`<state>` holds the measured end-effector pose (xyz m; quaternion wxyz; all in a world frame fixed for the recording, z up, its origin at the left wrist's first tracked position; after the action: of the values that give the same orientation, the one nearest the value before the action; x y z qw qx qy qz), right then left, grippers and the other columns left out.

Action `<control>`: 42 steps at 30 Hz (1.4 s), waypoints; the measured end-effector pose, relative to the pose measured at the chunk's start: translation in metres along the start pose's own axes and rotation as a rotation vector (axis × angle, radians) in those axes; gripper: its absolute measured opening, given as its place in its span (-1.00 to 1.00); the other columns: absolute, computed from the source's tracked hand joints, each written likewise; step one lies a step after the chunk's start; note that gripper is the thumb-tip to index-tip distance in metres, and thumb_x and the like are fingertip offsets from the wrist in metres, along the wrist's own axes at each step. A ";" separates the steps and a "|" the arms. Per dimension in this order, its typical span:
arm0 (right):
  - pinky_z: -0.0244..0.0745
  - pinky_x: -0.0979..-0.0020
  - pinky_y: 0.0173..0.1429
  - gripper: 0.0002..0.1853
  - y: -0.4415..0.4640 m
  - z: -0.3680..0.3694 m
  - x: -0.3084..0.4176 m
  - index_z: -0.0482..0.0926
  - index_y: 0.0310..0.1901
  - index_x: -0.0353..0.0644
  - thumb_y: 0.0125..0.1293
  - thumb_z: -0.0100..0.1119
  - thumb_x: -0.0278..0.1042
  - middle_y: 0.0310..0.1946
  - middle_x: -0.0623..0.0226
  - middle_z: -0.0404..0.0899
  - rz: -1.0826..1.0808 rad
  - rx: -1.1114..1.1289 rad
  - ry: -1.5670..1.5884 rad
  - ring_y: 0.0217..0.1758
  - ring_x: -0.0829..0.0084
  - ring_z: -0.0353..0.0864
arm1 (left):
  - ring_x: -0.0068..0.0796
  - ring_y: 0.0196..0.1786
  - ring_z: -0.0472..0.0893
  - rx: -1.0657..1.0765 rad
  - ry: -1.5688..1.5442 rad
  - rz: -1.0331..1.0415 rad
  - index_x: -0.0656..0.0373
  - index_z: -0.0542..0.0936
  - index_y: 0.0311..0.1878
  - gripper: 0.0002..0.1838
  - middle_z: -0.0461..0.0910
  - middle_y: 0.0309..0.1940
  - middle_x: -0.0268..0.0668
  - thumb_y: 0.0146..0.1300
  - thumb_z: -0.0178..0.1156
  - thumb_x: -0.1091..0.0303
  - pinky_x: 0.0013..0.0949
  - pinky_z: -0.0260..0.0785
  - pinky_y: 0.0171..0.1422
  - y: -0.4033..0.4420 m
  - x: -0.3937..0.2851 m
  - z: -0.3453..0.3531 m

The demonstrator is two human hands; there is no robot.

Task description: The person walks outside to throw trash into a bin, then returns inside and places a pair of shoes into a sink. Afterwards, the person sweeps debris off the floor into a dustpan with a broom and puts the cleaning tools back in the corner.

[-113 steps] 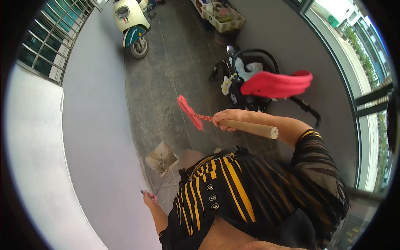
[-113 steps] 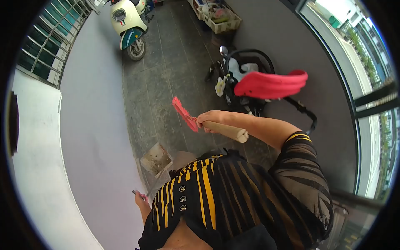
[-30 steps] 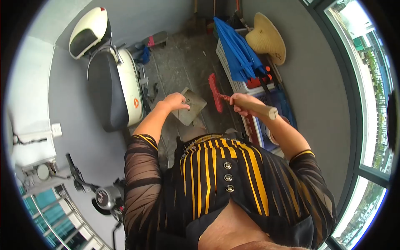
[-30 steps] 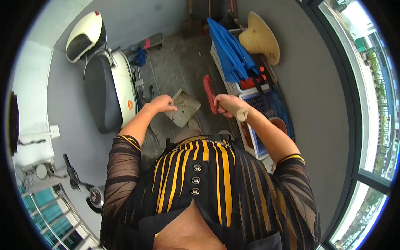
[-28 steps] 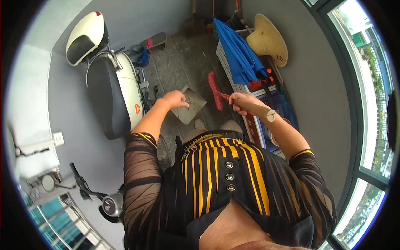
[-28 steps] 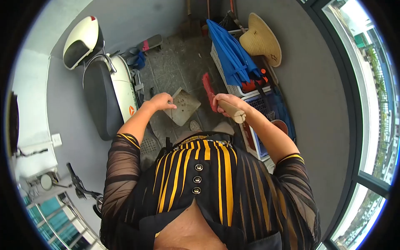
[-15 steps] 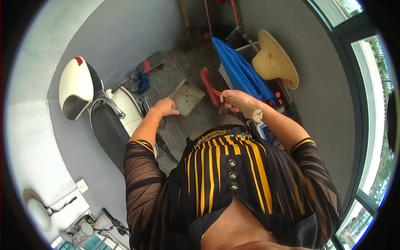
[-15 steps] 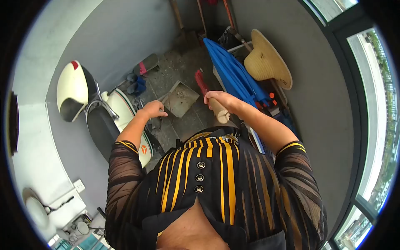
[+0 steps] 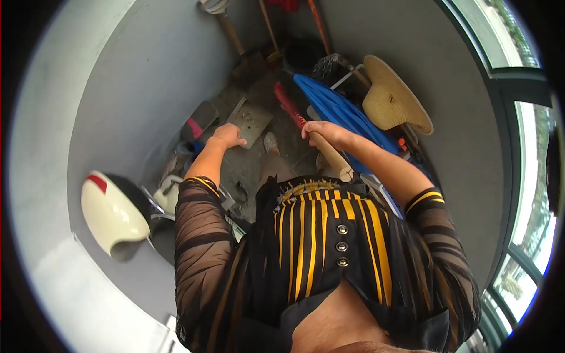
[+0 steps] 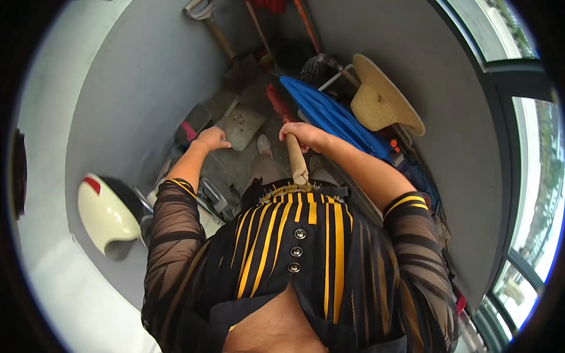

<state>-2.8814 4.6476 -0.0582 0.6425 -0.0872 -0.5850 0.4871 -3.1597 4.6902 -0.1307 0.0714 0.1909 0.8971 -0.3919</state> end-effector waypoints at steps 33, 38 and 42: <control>0.12 0.18 0.16 -0.30 0.296 0.028 0.277 -0.33 0.26 0.03 0.21 -0.45 0.20 0.18 0.05 0.05 -0.101 -0.250 0.617 0.20 0.13 0.14 | -0.18 0.06 0.29 -0.500 -0.610 -0.128 0.07 0.52 -0.39 -0.85 0.36 -0.05 -0.20 -0.12 0.20 0.38 -0.27 0.20 0.09 0.015 0.110 0.090; 0.05 0.19 0.21 -0.33 0.281 0.007 0.304 -0.29 0.26 0.02 0.22 -0.47 0.19 0.20 0.06 0.02 -0.307 -0.111 0.369 0.22 0.16 0.12 | -0.20 0.04 0.32 -0.434 -0.582 -0.182 0.07 0.53 -0.40 -0.87 0.40 -0.09 -0.21 -0.10 0.17 0.35 -0.29 0.21 0.07 0.006 0.125 0.120; 0.16 0.27 0.06 -0.42 0.241 -0.021 0.237 -0.02 0.15 -0.07 0.23 -0.44 0.17 0.04 0.06 0.19 -0.145 -0.124 0.136 0.06 0.22 0.25 | -0.22 -0.03 0.36 -0.362 -0.640 -0.257 0.06 0.52 -0.39 -0.89 0.44 -0.18 -0.25 -0.04 0.12 0.32 -0.27 0.25 0.00 0.011 0.134 0.116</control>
<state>-3.0278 4.9524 -0.0710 0.7077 -0.1169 -0.5739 0.3951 -3.2812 4.6503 -0.2547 0.3308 -0.0706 0.9007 -0.2727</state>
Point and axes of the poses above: each hand's wrist, its own y-axis towards the middle knuckle, its own z-axis out of the palm, x = y × z, the point moved 5 cm from there along y, towards the middle knuckle
